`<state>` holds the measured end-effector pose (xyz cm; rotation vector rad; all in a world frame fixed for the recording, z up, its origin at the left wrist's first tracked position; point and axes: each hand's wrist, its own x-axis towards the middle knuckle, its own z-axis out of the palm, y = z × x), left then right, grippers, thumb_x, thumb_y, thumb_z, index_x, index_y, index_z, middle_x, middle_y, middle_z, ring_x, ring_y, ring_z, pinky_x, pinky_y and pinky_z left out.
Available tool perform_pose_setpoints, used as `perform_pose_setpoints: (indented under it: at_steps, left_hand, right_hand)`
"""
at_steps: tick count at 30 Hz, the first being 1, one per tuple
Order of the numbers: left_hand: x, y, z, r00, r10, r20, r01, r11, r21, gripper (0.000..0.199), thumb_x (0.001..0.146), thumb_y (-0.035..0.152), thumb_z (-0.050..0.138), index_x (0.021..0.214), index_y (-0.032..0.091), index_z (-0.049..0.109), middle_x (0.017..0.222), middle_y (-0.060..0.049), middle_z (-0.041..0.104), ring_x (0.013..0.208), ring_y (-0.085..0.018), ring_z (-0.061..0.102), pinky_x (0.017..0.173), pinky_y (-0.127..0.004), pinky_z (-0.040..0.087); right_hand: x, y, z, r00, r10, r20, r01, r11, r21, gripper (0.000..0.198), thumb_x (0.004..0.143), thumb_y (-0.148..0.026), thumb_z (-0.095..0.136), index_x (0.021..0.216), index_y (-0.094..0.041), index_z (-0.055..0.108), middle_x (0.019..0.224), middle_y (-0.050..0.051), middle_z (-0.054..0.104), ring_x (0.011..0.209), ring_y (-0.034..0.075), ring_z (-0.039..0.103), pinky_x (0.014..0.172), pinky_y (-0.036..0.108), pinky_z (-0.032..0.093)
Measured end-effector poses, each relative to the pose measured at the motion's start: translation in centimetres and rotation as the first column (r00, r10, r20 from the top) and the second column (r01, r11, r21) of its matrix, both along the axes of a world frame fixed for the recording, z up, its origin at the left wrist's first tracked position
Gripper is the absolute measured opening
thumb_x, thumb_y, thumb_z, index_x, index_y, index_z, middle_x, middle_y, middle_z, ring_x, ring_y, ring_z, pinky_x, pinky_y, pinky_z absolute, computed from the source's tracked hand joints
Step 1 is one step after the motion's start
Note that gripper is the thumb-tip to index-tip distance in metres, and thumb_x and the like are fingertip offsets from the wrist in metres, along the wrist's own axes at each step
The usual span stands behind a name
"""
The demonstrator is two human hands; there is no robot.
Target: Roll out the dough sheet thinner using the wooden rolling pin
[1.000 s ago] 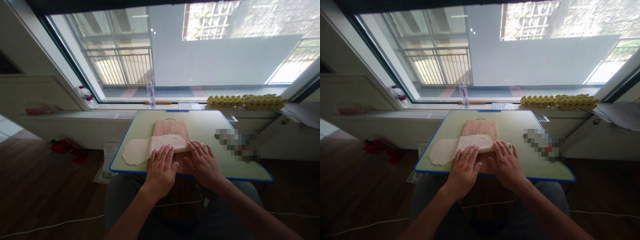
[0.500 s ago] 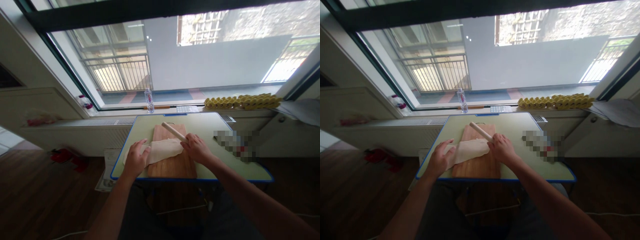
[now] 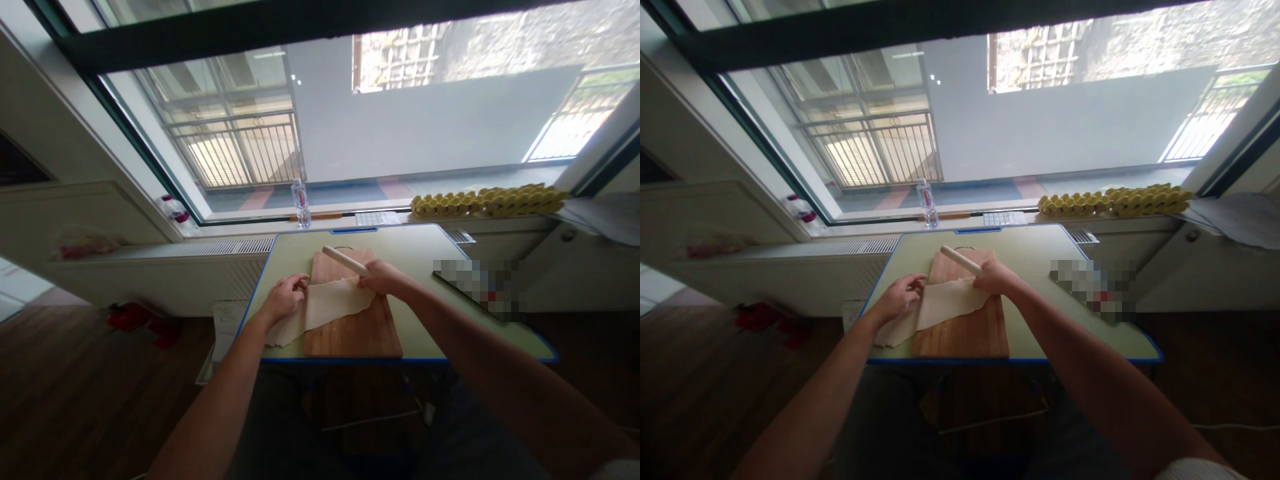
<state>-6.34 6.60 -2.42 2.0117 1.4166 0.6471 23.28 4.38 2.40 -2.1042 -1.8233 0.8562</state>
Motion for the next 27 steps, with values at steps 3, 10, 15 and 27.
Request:
perform_pose_setpoints:
  at_steps: [3,10,15,27]
  left_hand:
    - [0.4,0.5,0.9,0.999,-0.018,-0.031,0.016,0.999,-0.044,0.045,0.070,0.020,0.059,0.111,0.016,0.078,0.095,-0.006,0.079,0.092,-0.024,0.071,0.085,-0.032,0.056]
    - [0.2,0.6,2.9,0.998,-0.060,-0.033,0.058,0.996,-0.067,0.016,0.066,0.030,0.063,0.077,0.020,0.070,0.077,-0.002,0.072,0.079,-0.021,0.065,0.071,-0.030,0.052]
    - [0.0,0.1,4.6,0.994,-0.074,0.084,0.078,0.996,-0.044,0.014,0.066,0.033,0.064,0.073,0.021,0.065,0.070,0.001,0.066,0.071,-0.019,0.061,0.065,-0.029,0.047]
    - [1.3,0.9,5.2,0.974,-0.082,0.212,0.105,0.989,-0.100,0.030,0.074,0.044,0.075,0.089,0.020,0.066,0.073,0.000,0.069,0.066,-0.017,0.065,0.061,-0.027,0.047]
  right_hand:
    - [-0.2,0.0,0.0,0.999,0.012,-0.040,-0.012,1.000,0.004,0.020,0.081,-0.027,0.078,0.093,-0.014,0.068,0.081,0.005,0.069,0.061,0.016,0.059,0.048,0.027,0.036]
    - [-0.2,-1.1,0.7,0.961,0.136,-0.240,-0.119,0.989,0.086,0.010,0.082,-0.018,0.075,0.080,-0.017,0.066,0.070,-0.004,0.057,0.063,0.010,0.052,0.053,0.020,0.036]
    - [-0.1,-1.5,1.2,0.940,0.126,-0.317,-0.093,0.989,0.116,0.014,0.083,-0.020,0.076,0.082,-0.019,0.062,0.062,-0.007,0.051,0.050,0.007,0.044,0.046,0.020,0.030]
    - [3.3,0.2,6.6,0.950,0.053,-0.309,0.041,0.956,0.289,0.010,0.090,-0.017,0.070,0.085,-0.019,0.061,0.055,-0.007,0.050,0.039,0.007,0.044,0.040,0.022,0.032]
